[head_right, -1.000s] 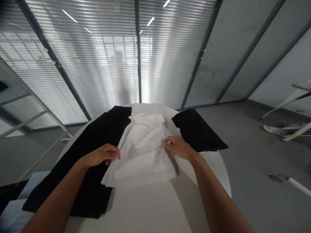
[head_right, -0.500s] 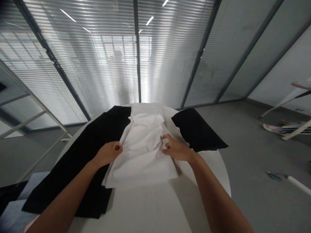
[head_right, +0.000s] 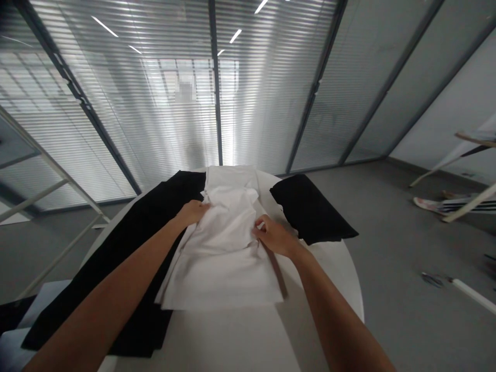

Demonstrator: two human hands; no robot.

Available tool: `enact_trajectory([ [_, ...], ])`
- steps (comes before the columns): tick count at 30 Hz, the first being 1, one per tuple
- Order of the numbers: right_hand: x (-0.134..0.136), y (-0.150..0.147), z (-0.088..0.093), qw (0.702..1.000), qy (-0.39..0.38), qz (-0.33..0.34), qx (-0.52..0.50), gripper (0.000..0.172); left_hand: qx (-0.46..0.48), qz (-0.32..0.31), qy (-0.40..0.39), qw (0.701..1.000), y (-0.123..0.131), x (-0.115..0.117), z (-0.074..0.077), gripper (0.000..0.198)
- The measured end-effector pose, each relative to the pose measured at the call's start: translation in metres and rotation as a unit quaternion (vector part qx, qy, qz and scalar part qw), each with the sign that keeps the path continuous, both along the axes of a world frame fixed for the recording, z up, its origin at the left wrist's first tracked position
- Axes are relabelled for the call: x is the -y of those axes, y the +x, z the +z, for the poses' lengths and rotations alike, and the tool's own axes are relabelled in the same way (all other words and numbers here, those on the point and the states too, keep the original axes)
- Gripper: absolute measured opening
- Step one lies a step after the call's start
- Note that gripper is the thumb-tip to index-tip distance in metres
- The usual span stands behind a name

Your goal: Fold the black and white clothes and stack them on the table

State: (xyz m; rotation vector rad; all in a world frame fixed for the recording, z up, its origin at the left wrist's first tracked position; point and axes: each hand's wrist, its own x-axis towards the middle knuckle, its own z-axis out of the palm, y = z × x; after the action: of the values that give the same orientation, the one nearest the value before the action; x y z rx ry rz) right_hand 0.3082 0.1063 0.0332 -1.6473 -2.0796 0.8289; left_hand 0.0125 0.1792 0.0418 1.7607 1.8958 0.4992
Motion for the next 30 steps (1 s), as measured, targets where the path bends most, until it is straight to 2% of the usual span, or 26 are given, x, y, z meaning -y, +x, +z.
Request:
enact_trajectory([
  [3, -0.001, -0.006, -0.002, 1.0, 0.024, -0.008, -0.002, 0.026, 0.042, 0.003, -0.014, 0.999, 0.013, -0.019, -0.008, 0.032],
  [5, -0.001, -0.006, -0.003, 1.0, 0.015, -0.012, -0.014, 0.038, 0.061, 0.006, -0.012, 0.998, 0.014, -0.022, -0.012, 0.026],
  [9, -0.002, 0.0, -0.005, 0.997, -0.06, 0.001, -0.052, 0.067, 0.119, 0.026, 0.002, 0.992, 0.005, -0.016, -0.012, 0.018],
  [13, -0.002, 0.006, -0.005, 0.982, -0.11, 0.061, -0.138, 0.089, 0.218, 0.064, 0.021, 0.974, -0.013, -0.003, -0.013, 0.022],
  [15, 0.0, 0.008, 0.0, 0.971, -0.128, 0.083, -0.183, 0.097, 0.241, 0.04, 0.002, 0.97, -0.024, 0.002, -0.017, 0.023],
  [18, 0.005, 0.012, 0.012, 0.955, -0.16, 0.109, -0.225, 0.106, 0.197, -0.022, -0.048, 0.979, -0.037, 0.005, -0.025, 0.022],
  [23, 0.01, 0.016, 0.025, 0.935, -0.188, 0.119, -0.276, 0.1, 0.098, 0.004, -0.029, 0.995, -0.038, 0.006, -0.027, 0.025],
  [27, 0.004, 0.006, 0.017, 0.937, -0.15, 0.054, -0.31, 0.073, 0.052, 0.02, -0.037, 0.998, -0.033, 0.013, -0.018, 0.038],
  [30, -0.001, -0.001, 0.009, 0.941, -0.1, 0.009, -0.324, 0.055, 0.057, 0.016, -0.005, 0.998, -0.03, 0.022, -0.011, 0.04],
])
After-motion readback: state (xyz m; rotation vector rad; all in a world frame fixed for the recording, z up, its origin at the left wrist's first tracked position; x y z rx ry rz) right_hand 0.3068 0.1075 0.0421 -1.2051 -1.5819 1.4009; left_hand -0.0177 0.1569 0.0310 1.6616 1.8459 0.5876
